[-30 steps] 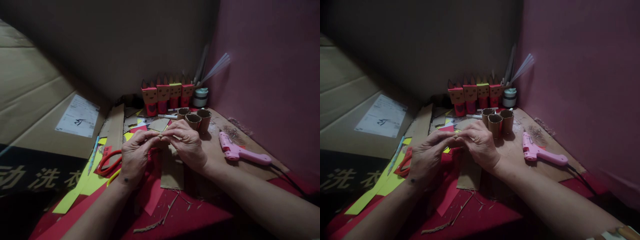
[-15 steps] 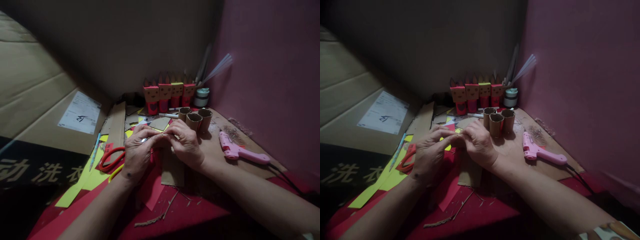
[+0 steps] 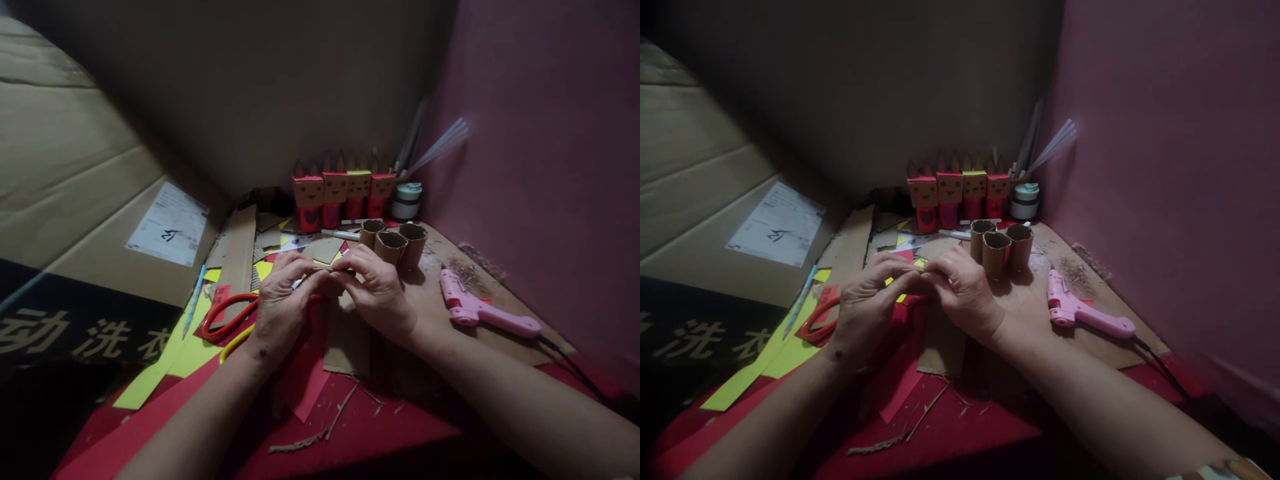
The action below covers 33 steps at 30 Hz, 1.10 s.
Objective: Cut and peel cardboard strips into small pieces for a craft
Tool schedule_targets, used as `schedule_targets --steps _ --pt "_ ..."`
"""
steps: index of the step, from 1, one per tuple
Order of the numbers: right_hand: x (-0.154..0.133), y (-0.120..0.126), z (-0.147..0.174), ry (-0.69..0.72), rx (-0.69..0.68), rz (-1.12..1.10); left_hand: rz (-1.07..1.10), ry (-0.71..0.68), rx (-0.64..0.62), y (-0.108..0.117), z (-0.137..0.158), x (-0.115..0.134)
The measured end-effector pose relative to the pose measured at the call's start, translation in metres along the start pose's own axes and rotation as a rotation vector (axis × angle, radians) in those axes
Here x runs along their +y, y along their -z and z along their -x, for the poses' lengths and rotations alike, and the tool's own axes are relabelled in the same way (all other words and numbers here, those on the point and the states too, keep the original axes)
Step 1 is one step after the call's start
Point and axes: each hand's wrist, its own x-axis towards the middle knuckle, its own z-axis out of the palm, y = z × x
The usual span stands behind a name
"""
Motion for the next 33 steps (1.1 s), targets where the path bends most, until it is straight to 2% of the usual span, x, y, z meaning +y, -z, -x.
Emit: schedule_targets --steps 3,6,12,16,20,23,26,29,33 --pt "-0.005 -0.002 -0.001 -0.034 0.003 0.014 0.011 0.055 -0.037 -0.001 0.001 0.005" --pt "-0.011 -0.004 -0.001 -0.058 0.0 0.006 0.004 0.054 -0.033 0.003 0.001 0.008" --pt "-0.007 -0.003 0.002 -0.236 -0.037 -0.116 0.017 0.077 0.035 0.009 -0.001 0.009" --pt "-0.006 -0.001 0.004 -0.174 -0.04 -0.057 0.133 0.165 -0.061 0.005 -0.001 0.012" --pt "-0.007 -0.001 0.002 -0.157 -0.085 -0.026 0.238 0.253 -0.032 0.005 0.0 0.012" --pt "-0.006 0.0 0.0 -0.152 -0.131 -0.015 0.235 0.282 -0.044 0.008 -0.003 0.011" --pt "-0.005 0.004 0.0 -0.075 -0.043 0.019 0.246 0.317 -0.093 0.012 -0.007 0.011" --pt "-0.004 0.006 -0.001 -0.035 0.011 0.026 0.198 0.252 -0.06 0.014 -0.008 0.011" --pt "-0.002 0.004 -0.002 -0.108 -0.043 -0.011 0.127 0.158 0.013 0.013 -0.006 0.009"
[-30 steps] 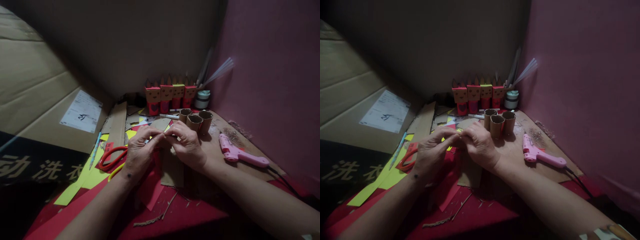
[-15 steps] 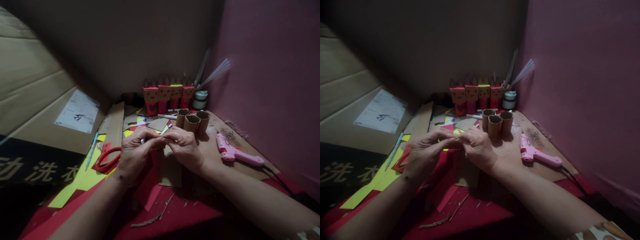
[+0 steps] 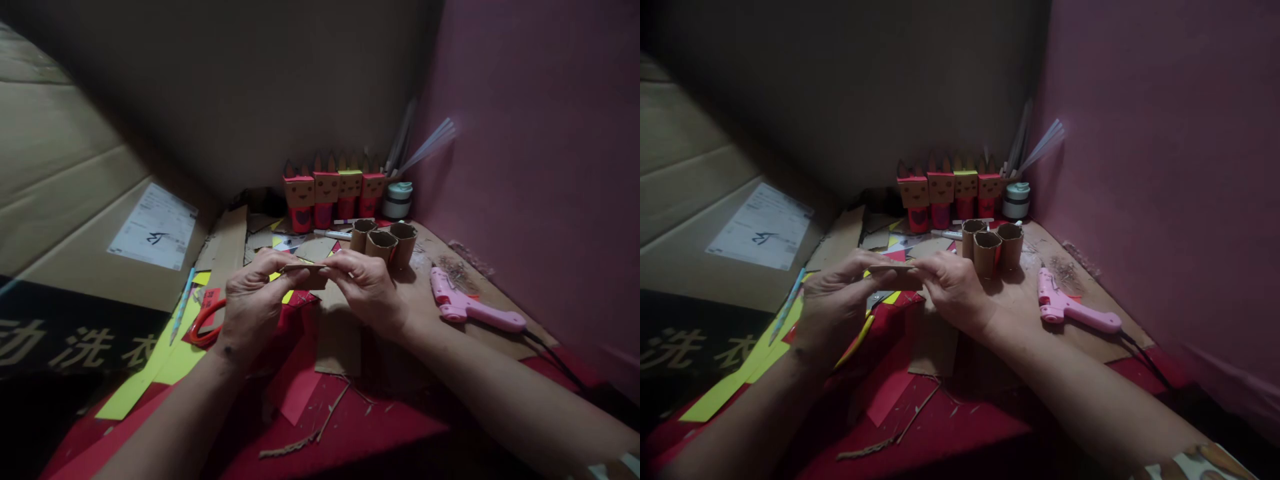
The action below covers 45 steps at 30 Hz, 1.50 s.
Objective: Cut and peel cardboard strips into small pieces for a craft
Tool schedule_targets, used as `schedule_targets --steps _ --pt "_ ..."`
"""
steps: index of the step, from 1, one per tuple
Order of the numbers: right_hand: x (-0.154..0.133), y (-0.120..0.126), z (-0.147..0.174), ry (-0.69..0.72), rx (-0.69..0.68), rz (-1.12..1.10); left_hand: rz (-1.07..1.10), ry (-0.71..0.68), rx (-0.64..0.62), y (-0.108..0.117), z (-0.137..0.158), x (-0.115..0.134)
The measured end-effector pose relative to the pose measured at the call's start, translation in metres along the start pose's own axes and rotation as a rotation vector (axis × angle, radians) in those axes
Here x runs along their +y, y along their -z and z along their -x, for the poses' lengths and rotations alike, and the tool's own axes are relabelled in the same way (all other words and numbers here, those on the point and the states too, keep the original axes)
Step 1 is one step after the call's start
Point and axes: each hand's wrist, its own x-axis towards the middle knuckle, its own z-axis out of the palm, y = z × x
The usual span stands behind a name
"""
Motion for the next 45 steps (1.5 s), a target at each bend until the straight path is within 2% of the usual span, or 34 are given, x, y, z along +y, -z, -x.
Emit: schedule_targets --steps 4,9,13,20,30,34,38,42,45 --pt "-0.001 -0.002 -0.001 -0.113 0.004 -0.129 0.146 0.144 -0.021 -0.003 0.0 -0.003" --pt "-0.007 0.002 -0.003 -0.421 -0.011 -0.523 0.257 0.296 -0.004 -0.006 0.0 0.0" --pt "-0.008 0.004 -0.002 -0.515 -0.001 -0.59 0.259 0.351 -0.019 -0.005 -0.001 0.005" --pt "-0.009 0.004 -0.001 -0.534 -0.016 -0.573 0.279 0.373 -0.076 -0.001 -0.001 0.003" --pt "-0.014 0.005 -0.001 -0.581 -0.054 -0.555 0.272 0.4 -0.048 -0.004 0.001 0.012" --pt "-0.013 0.004 0.0 -0.536 -0.08 -0.538 0.294 0.424 -0.016 -0.005 0.002 0.01" --pt "-0.011 0.0 0.003 -0.471 -0.109 -0.431 0.31 0.414 -0.018 -0.006 0.004 0.005" --pt "-0.013 -0.003 0.006 -0.381 -0.054 -0.338 0.249 0.348 -0.022 -0.009 0.008 0.001" --pt "-0.016 -0.003 0.008 -0.351 -0.039 -0.228 0.227 0.349 -0.024 -0.013 0.012 0.0"
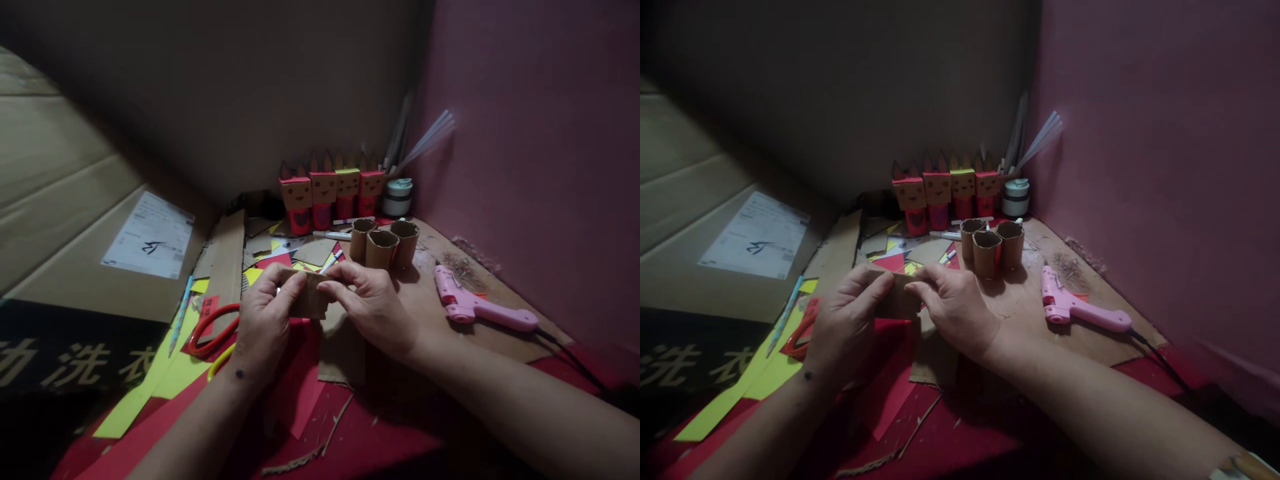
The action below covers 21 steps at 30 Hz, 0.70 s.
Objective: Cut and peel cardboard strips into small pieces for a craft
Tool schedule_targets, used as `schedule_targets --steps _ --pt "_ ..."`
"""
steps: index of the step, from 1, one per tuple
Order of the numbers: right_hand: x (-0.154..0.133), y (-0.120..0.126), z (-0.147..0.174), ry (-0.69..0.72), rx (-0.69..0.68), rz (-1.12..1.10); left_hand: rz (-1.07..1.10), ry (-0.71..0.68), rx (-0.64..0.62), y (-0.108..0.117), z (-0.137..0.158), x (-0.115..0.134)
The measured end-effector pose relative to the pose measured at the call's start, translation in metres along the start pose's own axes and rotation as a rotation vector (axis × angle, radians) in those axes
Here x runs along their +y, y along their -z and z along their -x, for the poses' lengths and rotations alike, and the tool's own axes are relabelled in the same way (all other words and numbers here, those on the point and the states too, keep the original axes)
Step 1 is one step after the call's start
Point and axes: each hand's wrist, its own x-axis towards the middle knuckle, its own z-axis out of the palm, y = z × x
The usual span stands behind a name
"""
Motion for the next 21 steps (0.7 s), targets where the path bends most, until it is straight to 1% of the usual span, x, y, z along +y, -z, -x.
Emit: schedule_targets --steps 3,6,8,11,12,14,18,21 --pt "0.0014 0.0011 0.0026 0.047 0.004 0.121 -0.007 0.009 -0.001 -0.0029 0.0019 -0.0024" --pt "0.0028 0.003 0.0032 0.098 -0.001 0.15 -0.043 -0.022 0.004 -0.0039 0.0025 -0.0032" --pt "0.0021 0.0046 0.0025 0.081 -0.047 0.112 -0.058 -0.035 0.007 -0.0035 0.0024 -0.0036" --pt "0.0003 0.006 0.0004 -0.008 -0.168 -0.037 -0.06 -0.04 -0.009 -0.0022 0.0016 -0.0048" --pt "0.0002 0.006 -0.0004 -0.025 -0.188 -0.062 -0.07 -0.047 -0.013 -0.0018 0.0013 -0.0052" --pt "0.0009 0.005 -0.0017 -0.009 -0.156 -0.031 -0.107 -0.074 -0.013 -0.0016 0.0007 -0.0058" --pt "0.0042 0.0016 -0.0024 0.103 -0.035 0.027 -0.212 -0.121 -0.024 -0.003 0.0012 -0.0057" --pt "0.0043 0.0001 -0.0013 0.11 -0.017 0.07 -0.22 -0.116 -0.04 -0.0043 0.0033 -0.0042"
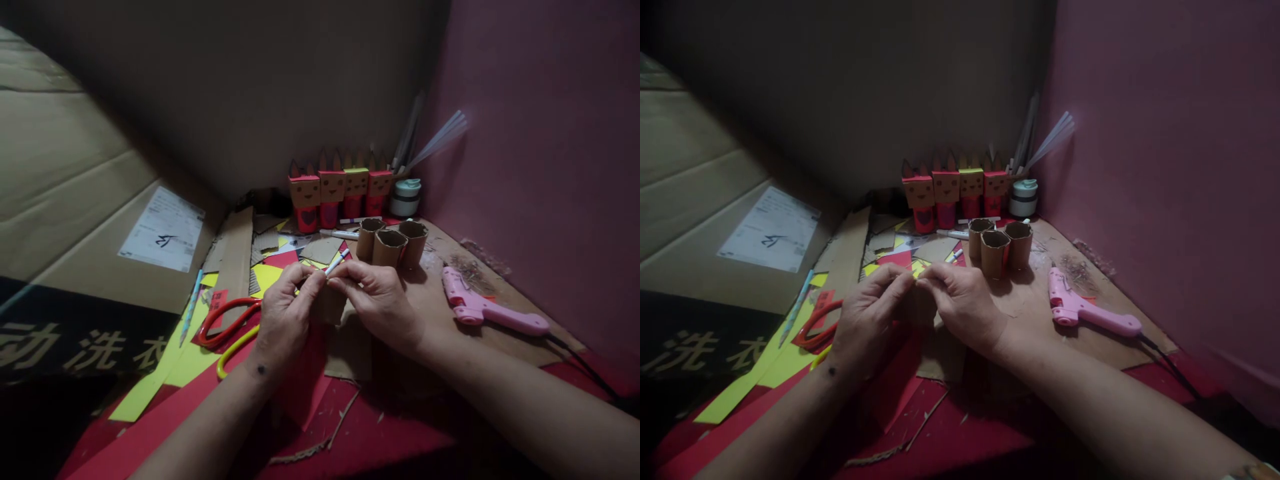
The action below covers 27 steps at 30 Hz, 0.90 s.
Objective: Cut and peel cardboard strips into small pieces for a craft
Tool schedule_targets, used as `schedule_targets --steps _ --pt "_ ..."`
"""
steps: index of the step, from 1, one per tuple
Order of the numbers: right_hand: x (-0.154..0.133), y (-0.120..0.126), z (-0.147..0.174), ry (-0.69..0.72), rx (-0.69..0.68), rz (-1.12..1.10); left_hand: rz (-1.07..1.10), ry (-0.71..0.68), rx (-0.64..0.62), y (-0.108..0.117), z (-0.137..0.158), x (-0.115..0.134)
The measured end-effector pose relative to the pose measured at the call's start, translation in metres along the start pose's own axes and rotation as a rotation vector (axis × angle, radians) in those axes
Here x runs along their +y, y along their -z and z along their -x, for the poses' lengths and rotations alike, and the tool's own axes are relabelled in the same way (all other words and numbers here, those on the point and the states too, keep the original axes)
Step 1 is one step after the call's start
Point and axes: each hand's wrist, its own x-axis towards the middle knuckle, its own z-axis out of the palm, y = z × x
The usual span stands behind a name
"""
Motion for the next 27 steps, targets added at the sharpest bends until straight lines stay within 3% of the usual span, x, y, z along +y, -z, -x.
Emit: schedule_targets --steps 7,12,14,17,19,21,23,27 --pt "-0.008 -0.001 -0.002 -0.052 -0.036 0.022 0.073 0.021 0.034 0.001 0.002 0.003" --pt "-0.006 0.001 -0.007 0.034 -0.1 0.055 -0.119 -0.196 0.128 0.008 -0.002 0.005" --pt "-0.005 0.005 -0.007 0.125 -0.093 0.129 -0.141 -0.235 0.071 0.011 -0.005 0.007" --pt "-0.004 0.01 -0.007 0.23 0.001 0.229 -0.049 -0.143 -0.164 0.014 -0.009 0.007" --pt "-0.004 0.011 -0.008 0.219 0.024 0.23 -0.052 -0.153 -0.174 0.016 -0.011 0.005" --pt "-0.003 0.01 -0.012 0.118 -0.001 0.104 -0.118 -0.283 -0.049 0.018 -0.013 0.002" --pt "-0.002 0.009 -0.016 -0.061 -0.019 -0.17 -0.191 -0.458 0.083 0.02 -0.015 -0.001" --pt "0.002 0.01 -0.021 -0.518 -0.148 -0.756 -0.298 -0.684 0.147 0.02 -0.014 -0.001"
